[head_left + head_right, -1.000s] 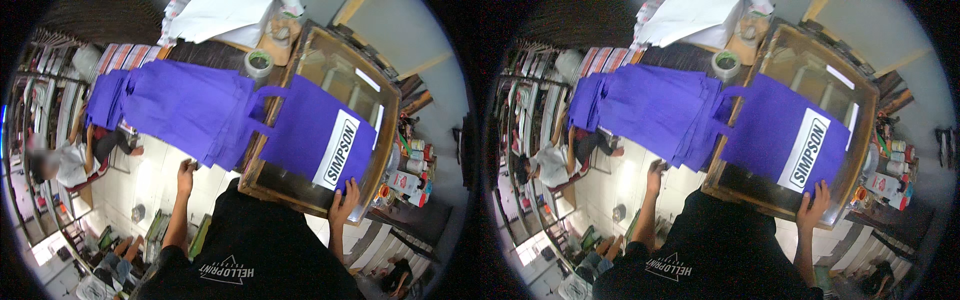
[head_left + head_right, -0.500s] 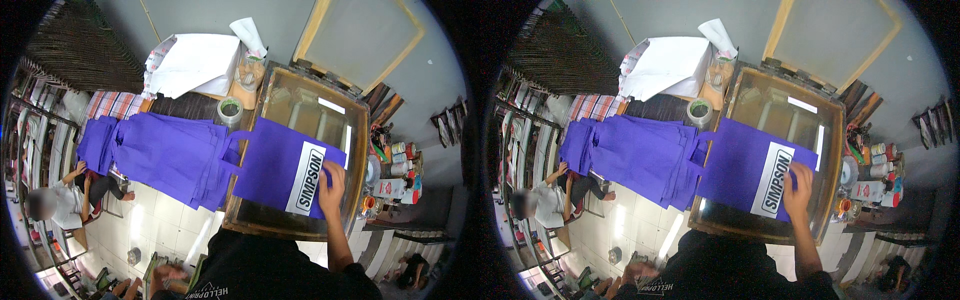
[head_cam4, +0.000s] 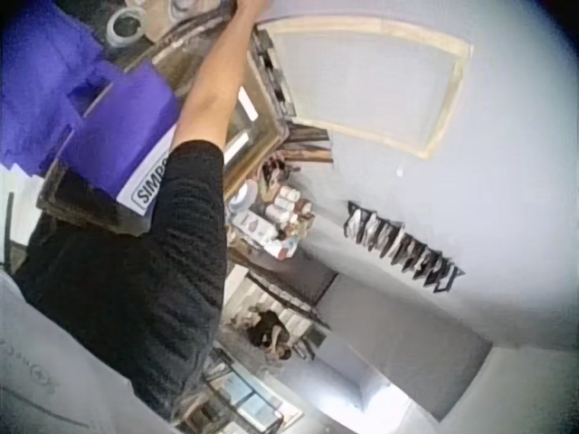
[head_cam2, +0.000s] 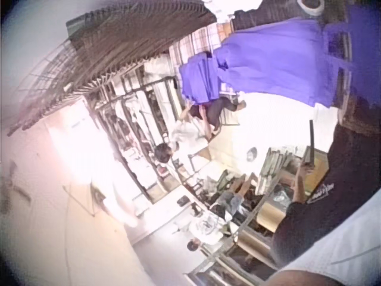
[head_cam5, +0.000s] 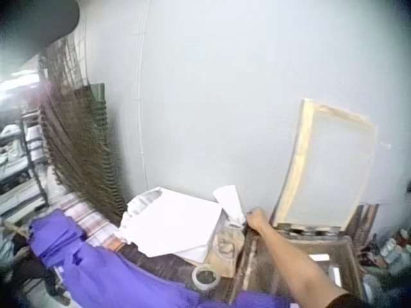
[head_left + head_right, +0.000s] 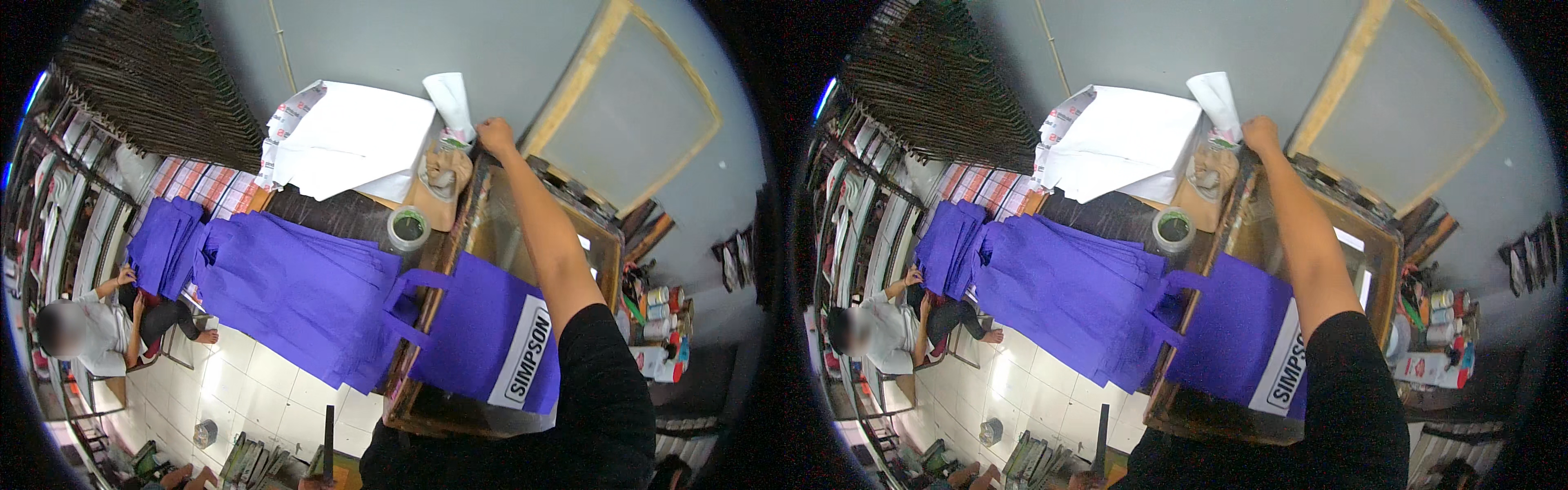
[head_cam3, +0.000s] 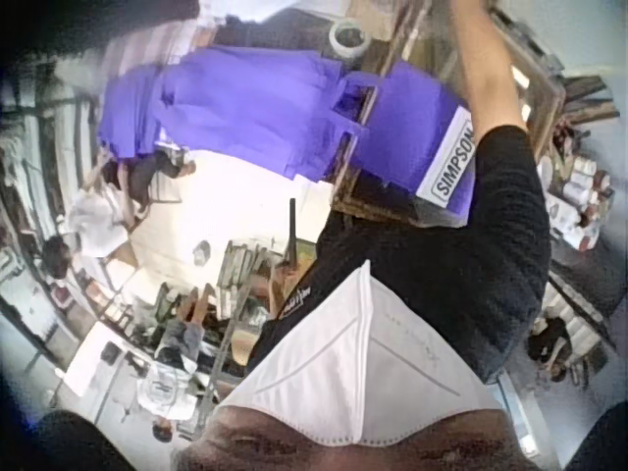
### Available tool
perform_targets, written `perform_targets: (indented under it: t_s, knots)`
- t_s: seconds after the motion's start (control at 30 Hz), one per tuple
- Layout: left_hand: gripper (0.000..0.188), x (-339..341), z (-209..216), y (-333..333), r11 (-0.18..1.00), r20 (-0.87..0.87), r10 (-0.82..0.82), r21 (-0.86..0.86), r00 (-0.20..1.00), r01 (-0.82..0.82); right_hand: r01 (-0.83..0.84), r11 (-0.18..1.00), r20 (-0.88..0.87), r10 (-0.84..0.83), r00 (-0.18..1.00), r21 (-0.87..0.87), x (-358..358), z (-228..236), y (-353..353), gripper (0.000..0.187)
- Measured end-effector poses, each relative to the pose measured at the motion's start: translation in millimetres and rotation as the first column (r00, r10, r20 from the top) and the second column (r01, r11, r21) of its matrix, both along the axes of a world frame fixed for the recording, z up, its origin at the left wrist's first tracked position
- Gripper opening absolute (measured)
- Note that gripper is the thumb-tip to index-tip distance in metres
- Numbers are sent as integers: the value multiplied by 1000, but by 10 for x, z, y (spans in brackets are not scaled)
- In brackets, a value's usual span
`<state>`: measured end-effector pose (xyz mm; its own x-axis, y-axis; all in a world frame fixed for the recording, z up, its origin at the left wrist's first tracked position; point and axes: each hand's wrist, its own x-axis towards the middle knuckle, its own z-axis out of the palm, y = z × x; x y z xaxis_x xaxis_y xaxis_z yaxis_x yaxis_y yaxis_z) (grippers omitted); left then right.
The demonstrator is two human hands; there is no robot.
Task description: The person aligns a tote bag on a printing table, measures and marks positions with a ruler and pen, applies adhesive tape to the bag, and then lowers a screen printing frame over it.
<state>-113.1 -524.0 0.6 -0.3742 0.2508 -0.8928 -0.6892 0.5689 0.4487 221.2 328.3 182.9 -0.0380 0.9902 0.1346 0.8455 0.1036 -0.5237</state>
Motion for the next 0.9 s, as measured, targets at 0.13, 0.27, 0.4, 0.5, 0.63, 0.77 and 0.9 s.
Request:
perform_targets:
  t_s: [0.13, 0.27, 0.4, 0.5, 0.63, 0.77, 0.9]
  knots:
    - [29, 128, 48, -44, 997, -22, 61, -51, 998, -62, 191, 957, -55, -208, 977, -219, -287, -238, 258, 33]
    - [31, 182, 72, -38, 993, -38, 81, -88, 996, -84, 257, 920, -155, -312, 937, -296, -392, -320, 277, 35]
    - [34, 114, 52, 3, 993, -58, 87, -81, 995, -91, 247, 968, -19, -248, 968, -48, -228, -283, 299, 31]
    - [37, 115, 84, 6, 994, -70, 68, -76, 995, -73, 128, 965, 45, -142, 989, 229, -221, 78, 11, 37]
    - [43, 95, 176, -362, 996, -82, 56, -64, 995, -61, 37, 900, -270, 91, 959, 434, -227, 1234, -936, 35]
    - [48, -455, 420, -1513, 998, -46, 67, 8, 997, -67, 94, 860, -652, 304, 694, 501, 676, 2030, -2203, 29]
    - [35, -831, 1465, -212, 957, -336, -38, 258, 941, 130, 179, 900, -839, 277, 467, 397, 1551, 2232, -3576, 41]
